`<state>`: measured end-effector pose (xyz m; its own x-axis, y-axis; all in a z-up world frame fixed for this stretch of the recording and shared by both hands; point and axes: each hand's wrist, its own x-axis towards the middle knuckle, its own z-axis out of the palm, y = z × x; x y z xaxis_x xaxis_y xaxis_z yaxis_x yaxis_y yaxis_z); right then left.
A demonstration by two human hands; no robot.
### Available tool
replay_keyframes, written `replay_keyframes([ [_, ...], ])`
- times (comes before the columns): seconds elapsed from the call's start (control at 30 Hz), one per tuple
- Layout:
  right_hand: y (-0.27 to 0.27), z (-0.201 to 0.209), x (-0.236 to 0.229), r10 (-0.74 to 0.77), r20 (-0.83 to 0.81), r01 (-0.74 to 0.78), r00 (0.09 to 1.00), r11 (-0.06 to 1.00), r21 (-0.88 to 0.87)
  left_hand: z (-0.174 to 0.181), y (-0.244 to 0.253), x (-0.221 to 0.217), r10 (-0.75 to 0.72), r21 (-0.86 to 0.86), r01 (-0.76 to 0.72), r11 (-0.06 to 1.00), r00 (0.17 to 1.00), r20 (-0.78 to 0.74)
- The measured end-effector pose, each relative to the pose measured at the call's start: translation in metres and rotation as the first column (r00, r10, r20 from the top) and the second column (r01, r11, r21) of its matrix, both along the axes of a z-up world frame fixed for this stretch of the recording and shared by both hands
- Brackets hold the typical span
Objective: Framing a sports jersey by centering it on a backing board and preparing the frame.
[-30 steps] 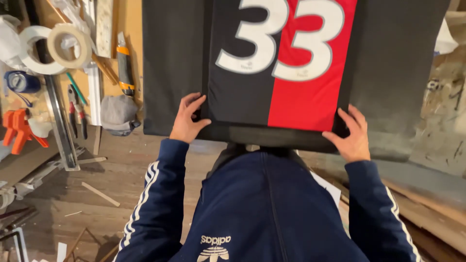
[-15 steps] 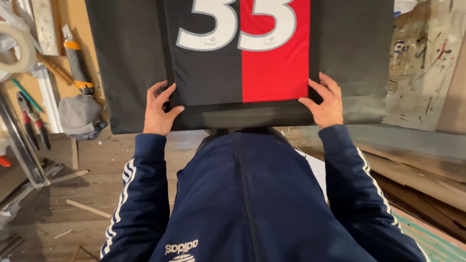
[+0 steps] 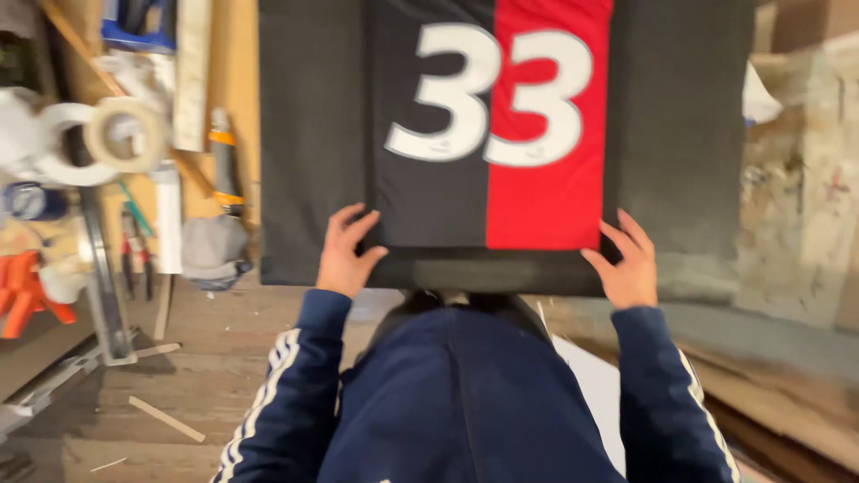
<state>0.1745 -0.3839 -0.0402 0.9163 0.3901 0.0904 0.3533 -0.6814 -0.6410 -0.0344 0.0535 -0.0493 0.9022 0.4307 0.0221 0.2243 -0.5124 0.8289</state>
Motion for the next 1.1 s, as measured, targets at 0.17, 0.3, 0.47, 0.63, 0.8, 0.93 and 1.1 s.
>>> replay_keyframes([
  [0.17,0.015,0.001,-0.013,-0.059,0.070,0.061,0.996,0.998,-0.029,0.009,0.001,-0.001,0.000,0.025,-0.001,1.000,0.998,0.058],
  [0.3,0.020,0.006,-0.020,-0.173,-0.003,0.173,0.985,0.985,0.004,0.012,-0.002,0.003,0.032,-0.045,-0.031,0.998,0.999,0.023],
  [0.47,0.026,0.004,-0.020,-0.243,-0.050,0.243,0.969,0.970,-0.001,0.008,-0.004,0.005,0.092,-0.074,-0.090,0.993,0.996,0.019],
  [0.63,0.027,0.005,-0.019,-0.285,-0.010,0.285,0.959,0.959,-0.008,0.013,-0.002,0.012,0.113,-0.152,-0.118,0.981,0.993,-0.041],
  [0.8,0.004,-0.007,0.002,-0.455,-0.291,0.460,0.841,0.886,-0.055,0.012,0.000,0.025,0.171,-0.139,-0.187,0.973,0.978,-0.118],
  [0.93,-0.035,-0.051,0.008,-0.405,-0.257,0.358,0.877,0.909,-0.212,-0.009,-0.004,0.020,0.210,-0.147,-0.233,0.961,0.965,-0.159],
  [1.1,-0.113,-0.154,-0.021,-0.254,-0.179,0.200,0.950,0.941,-0.274,-0.097,0.002,-0.026,0.212,-0.089,-0.234,0.968,0.955,-0.208],
])
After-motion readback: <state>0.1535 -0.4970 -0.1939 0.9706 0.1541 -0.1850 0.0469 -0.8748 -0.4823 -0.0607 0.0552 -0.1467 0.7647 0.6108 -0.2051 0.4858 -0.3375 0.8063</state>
